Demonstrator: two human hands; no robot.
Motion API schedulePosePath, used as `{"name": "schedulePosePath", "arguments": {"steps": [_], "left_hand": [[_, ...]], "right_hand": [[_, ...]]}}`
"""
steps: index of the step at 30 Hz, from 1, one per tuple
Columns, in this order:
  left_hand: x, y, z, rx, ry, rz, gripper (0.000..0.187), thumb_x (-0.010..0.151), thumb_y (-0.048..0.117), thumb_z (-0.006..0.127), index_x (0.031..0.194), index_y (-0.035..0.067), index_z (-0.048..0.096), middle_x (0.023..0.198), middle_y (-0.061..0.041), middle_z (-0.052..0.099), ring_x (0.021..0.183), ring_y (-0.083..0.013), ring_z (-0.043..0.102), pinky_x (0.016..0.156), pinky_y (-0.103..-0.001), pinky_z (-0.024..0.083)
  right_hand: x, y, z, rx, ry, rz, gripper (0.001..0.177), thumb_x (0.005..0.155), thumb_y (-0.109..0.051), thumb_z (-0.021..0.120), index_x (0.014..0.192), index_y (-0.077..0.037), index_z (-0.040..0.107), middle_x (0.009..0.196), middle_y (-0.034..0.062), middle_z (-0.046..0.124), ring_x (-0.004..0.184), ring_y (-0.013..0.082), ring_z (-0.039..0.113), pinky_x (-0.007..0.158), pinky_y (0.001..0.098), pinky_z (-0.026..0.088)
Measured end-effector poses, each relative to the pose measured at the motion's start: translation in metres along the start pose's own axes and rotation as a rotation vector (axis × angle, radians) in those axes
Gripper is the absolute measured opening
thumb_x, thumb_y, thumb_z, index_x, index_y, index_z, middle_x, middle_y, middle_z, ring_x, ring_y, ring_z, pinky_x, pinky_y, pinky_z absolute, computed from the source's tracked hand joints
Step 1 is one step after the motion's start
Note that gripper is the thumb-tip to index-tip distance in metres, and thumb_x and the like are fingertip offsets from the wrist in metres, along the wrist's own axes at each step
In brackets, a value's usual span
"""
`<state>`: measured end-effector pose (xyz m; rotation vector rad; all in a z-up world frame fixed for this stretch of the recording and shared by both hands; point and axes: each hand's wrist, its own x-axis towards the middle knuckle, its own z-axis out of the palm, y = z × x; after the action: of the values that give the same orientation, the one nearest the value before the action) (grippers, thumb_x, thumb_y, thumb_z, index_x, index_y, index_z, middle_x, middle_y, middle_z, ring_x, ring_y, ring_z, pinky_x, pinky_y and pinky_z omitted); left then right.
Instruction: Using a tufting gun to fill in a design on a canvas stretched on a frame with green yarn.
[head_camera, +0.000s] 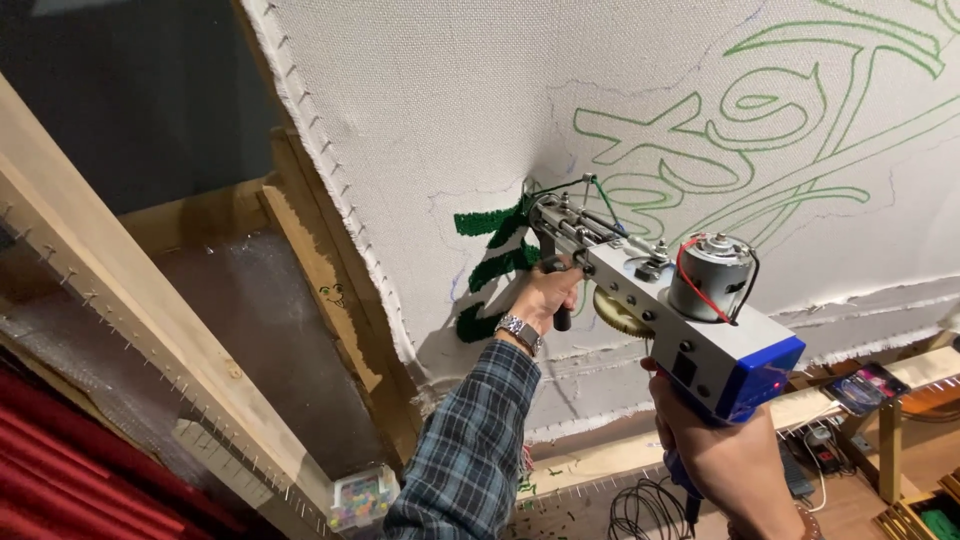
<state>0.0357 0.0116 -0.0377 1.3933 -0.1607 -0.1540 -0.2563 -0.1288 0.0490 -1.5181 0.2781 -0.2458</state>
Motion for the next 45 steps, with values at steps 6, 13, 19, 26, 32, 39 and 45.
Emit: {"name": "schedulePosePath", "arguments": {"steps": [6,13,19,26,32,39,45], "left_hand": [[-0.004,0.007,0.002,-0.074,0.006,-0.035,0.019,0.08,0.013,0.064,0.075,0.016,0.046,0.047,-0.002,0.044,0.045,-0.0121,0.039,0.048,-0.032,0.038],[-0.003,0.009,0.001,0.008,0.046,-0.052,0.029,0.084,0.025,0.075,0.095,0.012,0.051,0.053,-0.002,0.049,0.046,-0.0119,0.041,0.05,-0.033,0.042],[0.005,-0.002,0.0,-0.024,-0.028,-0.031,0.023,0.087,0.022,0.072,0.086,0.014,0.051,0.052,-0.003,0.05,0.045,-0.0131,0.044,0.05,-0.031,0.04],[-0.049,0.036,0.013,0.026,-0.38,0.023,0.022,0.087,0.034,0.079,0.09,0.018,0.064,0.129,-0.016,0.075,0.078,-0.021,0.073,0.056,-0.024,0.042],[-0.1,0.059,0.038,0.023,-0.435,0.089,0.024,0.094,0.03,0.075,0.103,0.008,0.078,0.113,-0.009,0.079,0.068,-0.0106,0.07,0.051,-0.018,0.046],[-0.115,0.052,0.053,0.014,-0.524,0.063,0.024,0.091,0.031,0.078,0.103,0.01,0.074,0.123,-0.012,0.077,0.072,-0.012,0.071,0.056,-0.018,0.046],[-0.141,0.063,0.061,0.066,-0.544,0.119,0.023,0.093,0.031,0.077,0.101,0.009,0.078,0.122,-0.011,0.077,0.074,-0.0122,0.071,0.059,-0.019,0.047]], "right_hand": [[0.01,0.009,-0.003,0.044,-0.001,0.045,0.031,0.089,-0.006,0.076,0.118,0.005,0.08,0.086,0.0255,0.076,0.063,0.0324,0.06,0.053,0.04,0.047],[0.0,-0.003,0.001,-0.074,0.018,-0.075,0.024,0.092,-0.011,0.069,0.111,0.0,0.08,0.055,0.019,0.056,0.048,0.0254,0.047,0.047,0.0373,0.038],[0.002,-0.003,-0.013,-0.043,-0.032,-0.068,0.031,0.092,-0.011,0.071,0.12,0.0,0.079,0.061,0.0196,0.058,0.052,0.0271,0.049,0.047,0.0383,0.04],[-0.007,-0.013,-0.04,-0.012,0.003,-0.098,0.033,0.094,-0.004,0.068,0.125,0.0,0.079,0.058,0.0191,0.053,0.048,0.027,0.042,0.043,0.0429,0.038],[-0.008,-0.001,-0.075,0.13,-0.068,-0.181,0.039,0.092,0.002,0.066,0.13,0.004,0.072,0.066,0.0186,0.048,0.052,0.0293,0.044,0.047,0.0434,0.041],[-0.024,0.005,-0.097,0.129,-0.094,-0.273,0.035,0.091,0.0,0.064,0.124,0.01,0.068,0.059,0.0187,0.041,0.045,0.0298,0.04,0.041,0.0431,0.037],[-0.022,0.031,-0.119,0.262,-0.23,-0.35,0.037,0.091,-0.003,0.063,0.124,0.012,0.065,0.06,0.0137,0.038,0.046,0.025,0.037,0.045,0.0389,0.031]]}}
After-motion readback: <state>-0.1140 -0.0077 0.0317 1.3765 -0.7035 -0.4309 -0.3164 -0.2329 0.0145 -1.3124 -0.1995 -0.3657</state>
